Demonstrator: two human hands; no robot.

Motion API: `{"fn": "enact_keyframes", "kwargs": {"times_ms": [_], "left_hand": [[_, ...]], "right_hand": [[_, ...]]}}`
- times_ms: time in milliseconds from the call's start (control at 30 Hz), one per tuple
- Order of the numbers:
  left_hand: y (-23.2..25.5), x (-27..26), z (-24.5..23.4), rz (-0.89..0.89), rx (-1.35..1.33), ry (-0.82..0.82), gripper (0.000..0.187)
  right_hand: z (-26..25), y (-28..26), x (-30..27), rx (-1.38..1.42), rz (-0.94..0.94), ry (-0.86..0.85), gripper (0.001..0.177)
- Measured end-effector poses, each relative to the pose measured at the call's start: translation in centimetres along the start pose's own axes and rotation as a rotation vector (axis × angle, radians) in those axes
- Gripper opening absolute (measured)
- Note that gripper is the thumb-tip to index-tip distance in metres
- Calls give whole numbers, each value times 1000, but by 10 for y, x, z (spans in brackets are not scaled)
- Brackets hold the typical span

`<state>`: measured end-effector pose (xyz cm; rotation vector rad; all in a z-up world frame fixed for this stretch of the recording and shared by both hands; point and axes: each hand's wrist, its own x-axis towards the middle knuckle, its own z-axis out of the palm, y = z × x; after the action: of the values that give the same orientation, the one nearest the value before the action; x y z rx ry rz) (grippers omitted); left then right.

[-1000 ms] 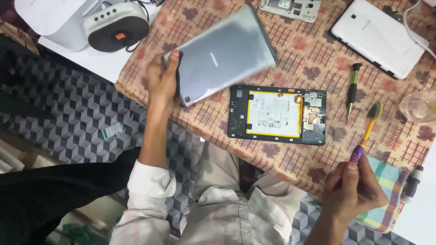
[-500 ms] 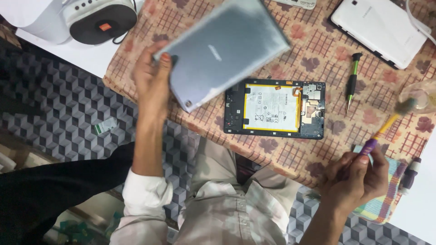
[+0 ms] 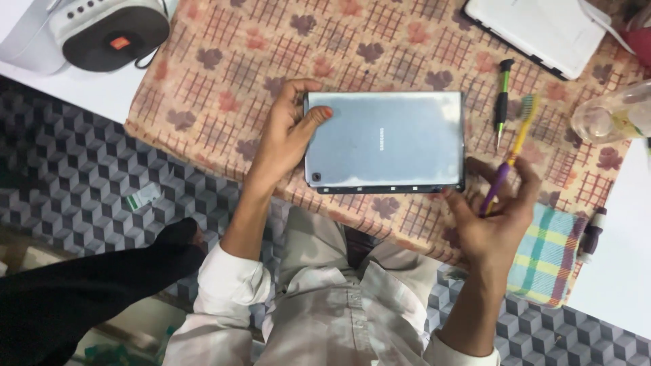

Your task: The person uses a screwdriver to manipulate internal components of a disassembled tablet, then uses a toothbrush to clean the interior. The person reassembles the tablet by placing the screen and back cover back on.

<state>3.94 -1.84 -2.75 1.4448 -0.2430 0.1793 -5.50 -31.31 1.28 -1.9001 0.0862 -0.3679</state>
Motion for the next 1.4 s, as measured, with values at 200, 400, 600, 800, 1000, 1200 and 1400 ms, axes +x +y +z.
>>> {"fn": "enact_keyframes", "kwargs": {"times_ms": [200, 400, 600, 800, 1000, 1200, 1400], "left_hand": [[14, 5, 5, -65, 493, 45, 31], [31, 14, -6, -38, 294, -75, 41], [55, 23, -23, 269, 29, -134, 38], [49, -54, 71, -6, -146, 261, 44], [34, -94, 108, 31, -462, 93, 62], [48, -75, 33, -41, -334, 266, 69], [64, -65, 21, -279, 344, -93, 91]], "right_hand": [[1, -15, 0, -88, 147, 62, 70], [-5, 6, -5, -60, -127, 76, 58], [-14, 7, -13, 547, -39, -8, 64], [29, -2, -33, 861, 2, -147, 67], [44, 4, -31, 824, 96, 55, 35], [-1, 25, 3, 635, 175, 145, 29], [-16, 22, 33, 238, 144, 182, 28]]}}
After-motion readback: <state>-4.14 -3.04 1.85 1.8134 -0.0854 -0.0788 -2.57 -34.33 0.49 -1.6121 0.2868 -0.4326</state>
